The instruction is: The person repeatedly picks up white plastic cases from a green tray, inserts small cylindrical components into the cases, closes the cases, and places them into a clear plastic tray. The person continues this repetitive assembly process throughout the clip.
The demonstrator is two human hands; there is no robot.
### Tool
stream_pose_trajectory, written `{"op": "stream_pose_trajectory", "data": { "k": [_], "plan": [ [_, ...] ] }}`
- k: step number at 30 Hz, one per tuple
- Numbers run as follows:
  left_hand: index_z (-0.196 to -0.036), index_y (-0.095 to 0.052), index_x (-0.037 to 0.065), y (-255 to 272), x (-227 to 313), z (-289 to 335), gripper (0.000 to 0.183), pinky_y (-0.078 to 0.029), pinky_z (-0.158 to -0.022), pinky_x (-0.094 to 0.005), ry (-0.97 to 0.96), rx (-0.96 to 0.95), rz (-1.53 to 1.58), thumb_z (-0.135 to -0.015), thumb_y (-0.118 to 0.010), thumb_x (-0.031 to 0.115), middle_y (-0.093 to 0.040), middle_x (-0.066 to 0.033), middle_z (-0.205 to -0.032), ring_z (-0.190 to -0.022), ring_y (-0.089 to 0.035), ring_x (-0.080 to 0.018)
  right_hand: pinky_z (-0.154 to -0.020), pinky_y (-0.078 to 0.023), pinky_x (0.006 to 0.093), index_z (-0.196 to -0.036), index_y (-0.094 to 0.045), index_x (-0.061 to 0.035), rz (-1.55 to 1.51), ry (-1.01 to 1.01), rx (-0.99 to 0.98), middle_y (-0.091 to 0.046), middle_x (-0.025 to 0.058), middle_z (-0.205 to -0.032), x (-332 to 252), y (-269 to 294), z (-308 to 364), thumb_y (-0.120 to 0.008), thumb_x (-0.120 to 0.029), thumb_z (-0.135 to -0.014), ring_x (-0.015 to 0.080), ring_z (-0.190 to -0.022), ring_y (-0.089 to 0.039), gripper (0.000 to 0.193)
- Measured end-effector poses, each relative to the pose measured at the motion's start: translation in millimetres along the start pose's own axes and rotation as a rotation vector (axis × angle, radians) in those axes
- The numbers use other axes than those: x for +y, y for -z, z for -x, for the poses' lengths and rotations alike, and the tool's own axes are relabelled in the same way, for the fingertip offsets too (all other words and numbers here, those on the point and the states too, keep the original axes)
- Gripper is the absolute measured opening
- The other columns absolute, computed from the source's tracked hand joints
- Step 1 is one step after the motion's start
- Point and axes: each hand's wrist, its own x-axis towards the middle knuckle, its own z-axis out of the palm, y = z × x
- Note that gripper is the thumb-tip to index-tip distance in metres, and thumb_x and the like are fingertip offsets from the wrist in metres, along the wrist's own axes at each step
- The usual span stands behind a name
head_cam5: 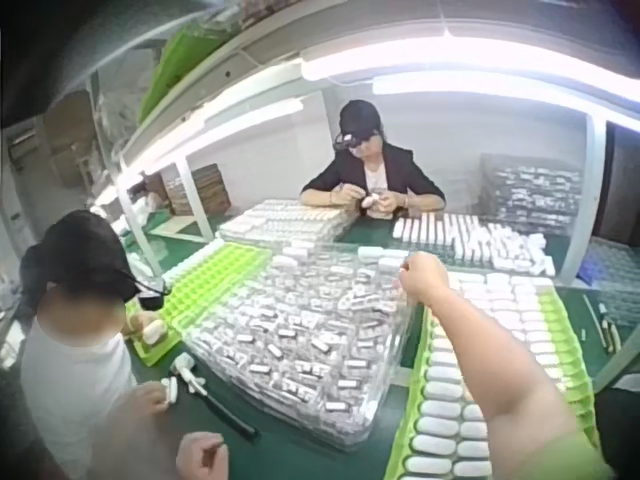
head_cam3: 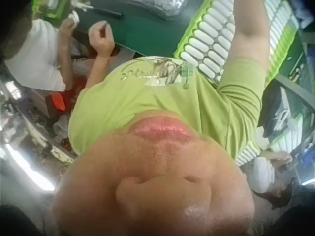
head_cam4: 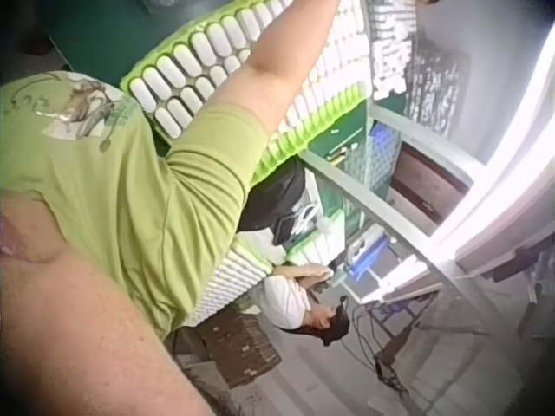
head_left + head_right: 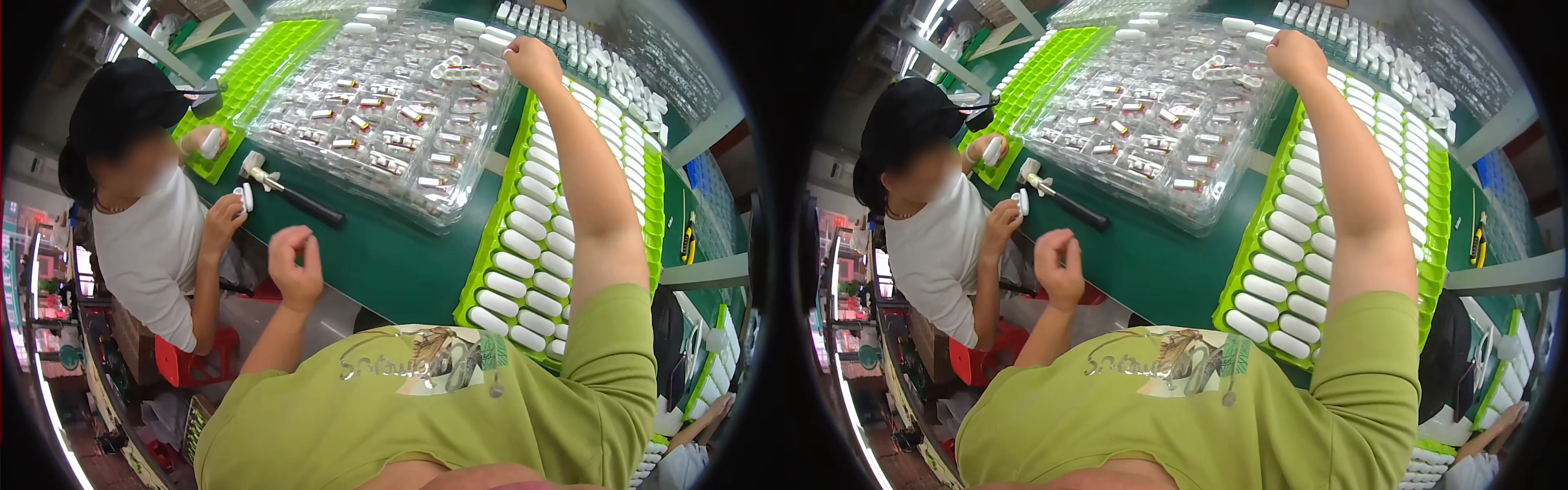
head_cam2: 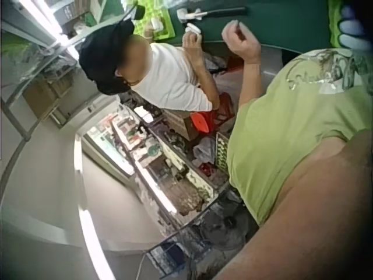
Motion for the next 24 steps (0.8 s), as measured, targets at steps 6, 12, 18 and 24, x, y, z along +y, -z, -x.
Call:
{"op": "stream_pose_trajectory", "data": {
  "k": [6,12,18,24],
  "plan": [
    [-0.096,-0.065,0.001,-13,23,27,0.017,-0.049,-0.058,-0.0233,0.0,-0.116,0.112,-0.081,-0.067,-0.005,-0.063,-0.0135,-0.101,-0.067,-0.058,-0.0141,-0.093,-0.05,0.0453,-0.118,-0.066,-0.0179,0.154,0.06,0.084,-0.063,0.0098,-0.124,-10,-32,-39,-0.051,-0.018,-0.088,0.0314,-0.114,-0.061,0.033],
    [-0.095,-0.065,0.004,-18,22,28,0.019,-0.047,-0.048,-0.0245,0.032,-0.082,0.127,-0.078,-0.069,-0.003,-0.064,-0.0108,-0.098,-0.056,-0.057,-0.0124,-0.095,-0.048,0.0469,-0.12,-0.064,-0.0112,0.327,0.137,-0.096,-0.064,0.017,-0.123,12,-48,-77,-0.052,-0.023,-0.088,0.0351,-0.115,-0.061,0.036],
    [-0.094,-0.065,0.004,-16,20,32,0.019,-0.047,-0.049,-0.0245,0.093,-0.056,0.194,-0.077,-0.07,-0.002,-0.063,-0.0095,-0.098,-0.056,-0.057,-0.0131,-0.087,-0.049,0.0468,-0.113,-0.065,-0.0125,0.336,0.258,-0.129,-0.068,0.0176,-0.109,13,-41,-86,-0.061,-0.023,-0.082,0.0364,-0.105,-0.063,0.032],
    [-0.097,-0.064,0.004,-13,18,32,0.02,-0.046,-0.05,-0.0238,0.128,-0.066,0.253,-0.078,-0.07,-0.002,-0.062,-0.0092,-0.097,-0.056,-0.056,-0.0118,-0.078,-0.049,0.0355,-0.112,-0.065,-0.0055,-0.08,0.397,-0.126,-0.07,0.0102,-0.096,8,2,-103,-0.066,-0.018,-0.085,0.0209,-0.089,-0.065,0.03]
  ]
}}
